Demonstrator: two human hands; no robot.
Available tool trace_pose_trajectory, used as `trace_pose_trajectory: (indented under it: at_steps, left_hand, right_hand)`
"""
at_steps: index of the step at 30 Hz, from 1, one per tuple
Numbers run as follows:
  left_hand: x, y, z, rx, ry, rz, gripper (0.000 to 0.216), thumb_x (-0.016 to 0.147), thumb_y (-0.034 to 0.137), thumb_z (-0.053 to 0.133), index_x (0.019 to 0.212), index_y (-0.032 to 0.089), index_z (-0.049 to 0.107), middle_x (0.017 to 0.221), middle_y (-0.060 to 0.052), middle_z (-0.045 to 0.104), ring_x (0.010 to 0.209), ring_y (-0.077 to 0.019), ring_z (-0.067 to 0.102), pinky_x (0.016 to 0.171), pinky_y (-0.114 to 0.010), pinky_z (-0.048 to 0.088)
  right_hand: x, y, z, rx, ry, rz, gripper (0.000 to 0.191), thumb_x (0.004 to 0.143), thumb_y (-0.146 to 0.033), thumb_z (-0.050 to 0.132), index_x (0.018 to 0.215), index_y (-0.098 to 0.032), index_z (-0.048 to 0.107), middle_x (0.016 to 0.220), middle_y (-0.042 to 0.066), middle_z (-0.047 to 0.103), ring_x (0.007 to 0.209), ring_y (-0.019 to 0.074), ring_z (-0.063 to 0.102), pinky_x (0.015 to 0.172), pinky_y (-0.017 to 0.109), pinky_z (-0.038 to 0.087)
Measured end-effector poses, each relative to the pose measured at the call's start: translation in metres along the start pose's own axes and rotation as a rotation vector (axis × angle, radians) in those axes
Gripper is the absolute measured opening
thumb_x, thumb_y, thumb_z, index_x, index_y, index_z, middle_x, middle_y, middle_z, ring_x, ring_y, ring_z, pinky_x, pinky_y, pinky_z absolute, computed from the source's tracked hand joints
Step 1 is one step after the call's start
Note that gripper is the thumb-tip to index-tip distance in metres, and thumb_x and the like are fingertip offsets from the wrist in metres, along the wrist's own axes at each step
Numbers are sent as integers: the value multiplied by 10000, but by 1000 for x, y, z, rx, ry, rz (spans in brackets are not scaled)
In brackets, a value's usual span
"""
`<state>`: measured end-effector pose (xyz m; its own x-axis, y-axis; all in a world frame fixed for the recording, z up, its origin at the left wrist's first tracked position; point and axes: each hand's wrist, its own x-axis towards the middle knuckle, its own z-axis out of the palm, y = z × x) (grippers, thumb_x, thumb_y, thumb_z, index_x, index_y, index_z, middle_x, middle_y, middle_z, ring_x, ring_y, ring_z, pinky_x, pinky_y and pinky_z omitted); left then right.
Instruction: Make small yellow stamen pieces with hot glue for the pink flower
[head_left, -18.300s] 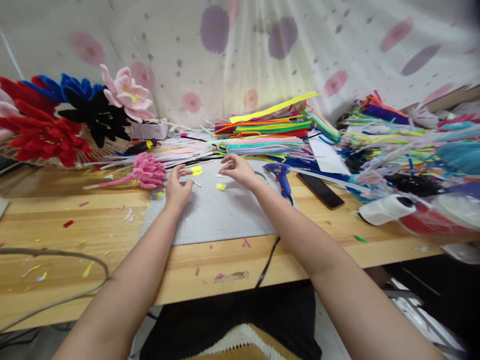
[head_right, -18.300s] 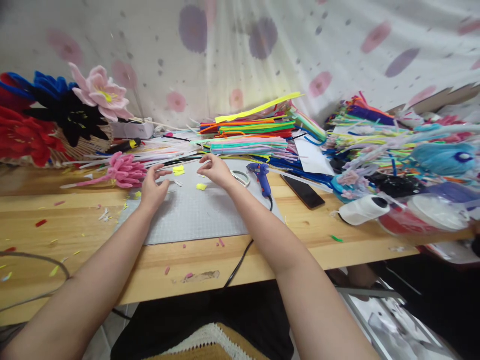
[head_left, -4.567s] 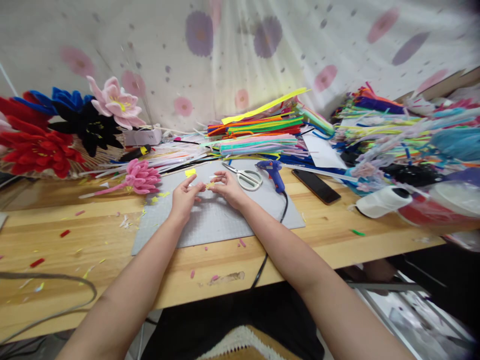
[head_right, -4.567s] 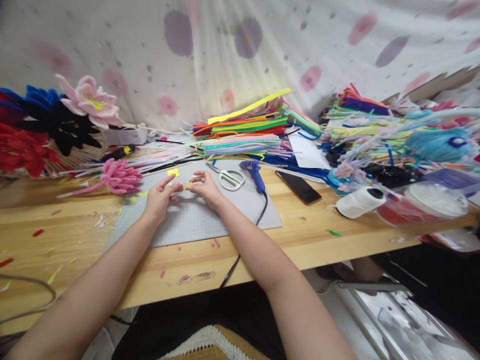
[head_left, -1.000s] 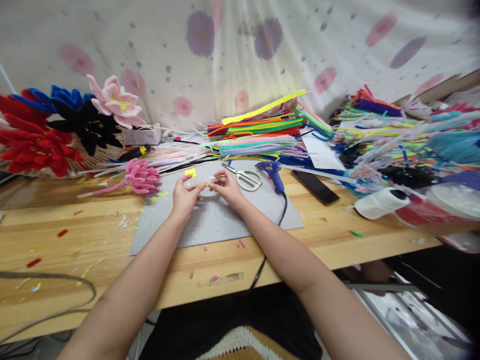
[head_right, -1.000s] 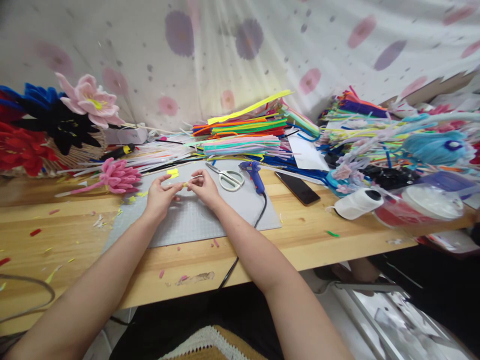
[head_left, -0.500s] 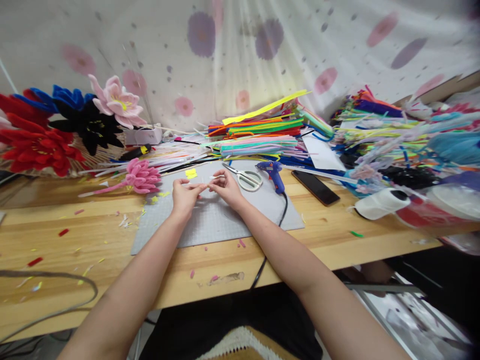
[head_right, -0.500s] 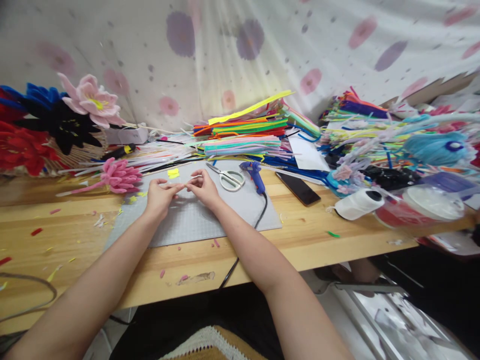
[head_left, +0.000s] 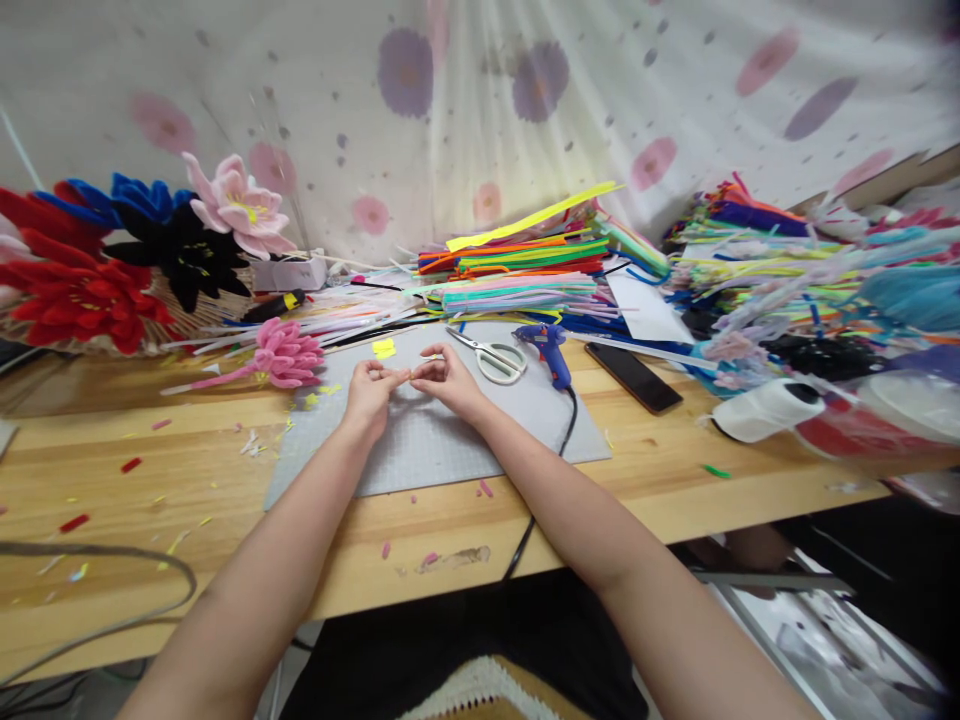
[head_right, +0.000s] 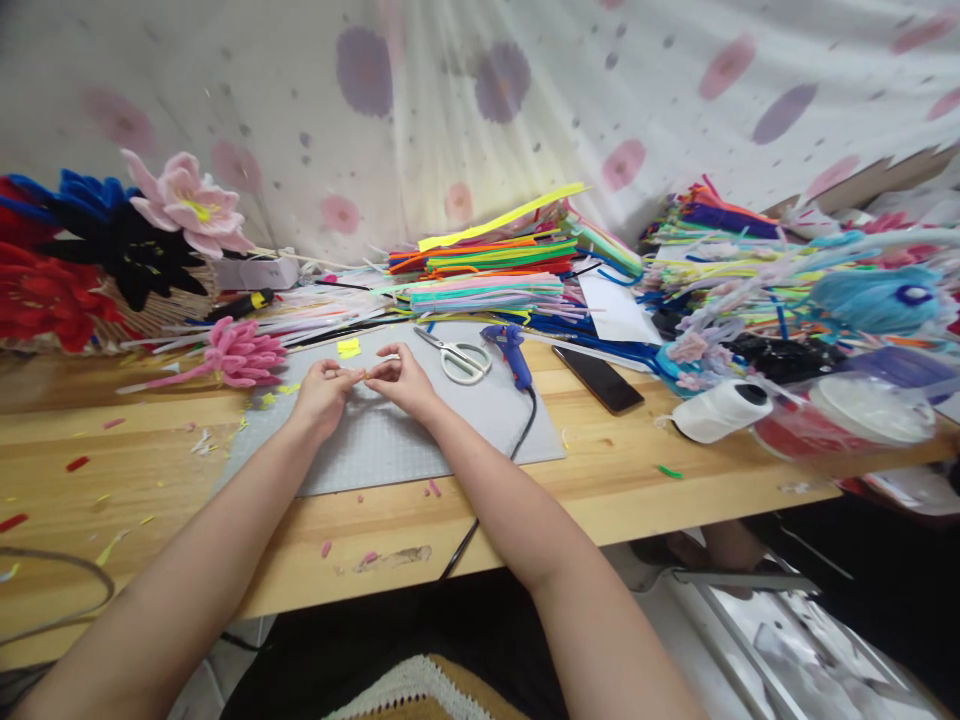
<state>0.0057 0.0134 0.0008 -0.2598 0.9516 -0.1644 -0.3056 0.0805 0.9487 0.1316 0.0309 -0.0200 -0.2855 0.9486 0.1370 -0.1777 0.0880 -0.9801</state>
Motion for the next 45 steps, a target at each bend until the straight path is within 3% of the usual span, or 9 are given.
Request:
trace_pose_trajectory:
  at_steps: [7, 15, 19, 23, 33, 45]
  left_hand:
    - [-1, 0, 1, -19, -52, 31, 429, 469, 122, 698, 740, 196, 375, 510, 99, 495, 505, -68, 506, 568, -189, 363]
    - [-1, -3, 0, 47, -32, 18, 529, 412, 237, 784, 767, 186, 395, 516, 84, 527, 474, -69, 479, 491, -185, 301]
    - [-1, -2, 1, 21, -36, 1, 465, 480, 320, 762, 778, 166, 440, 616, 31, 583, 558, -76, 531, 530, -196, 340]
    - [-3, -2, 0, 53, -54, 47, 489, 482, 263, 754, 844, 176, 437, 710, -6, 650, 630, -113, 588, 567, -224, 377]
    - [-2, -2, 2, 95, 78, 52, 528, 492, 178, 755, 846, 197, 363, 649, 20, 646, 592, -122, 593, 626, -260, 410]
    - [0, -7, 2, -27, 7, 35, 499, 489, 112, 727, 811, 193, 355, 604, 40, 633, 564, -104, 599, 662, -252, 422]
  right_hand:
    - [1, 0, 3, -39, 41, 3, 452, 554, -261, 700, 884, -221, 393, 680, -71, 600, 617, 92, 568, 651, 255, 442]
    - [1, -1, 1, -51, 71, 11, 440, 555, -252, 684, 871, -218, 379, 649, -83, 591, 595, 87, 568, 645, 249, 428]
    - [1, -1, 1, 9, 80, 31, 461, 544, -257, 692, 863, -223, 361, 628, -93, 602, 587, 87, 583, 654, 250, 436]
    - [1, -1, -1, 60, 88, 41, 481, 528, -258, 708, 859, -221, 361, 617, -96, 609, 577, 81, 582, 652, 244, 436]
    - [0, -2, -1, 32, 42, 54, 507, 515, -260, 720, 883, -223, 373, 672, -81, 612, 622, 86, 582, 669, 250, 442]
    - [0, -1, 0, -9, 46, 45, 482, 531, -268, 710, 881, -224, 382, 651, -86, 609, 610, 90, 582, 664, 253, 443]
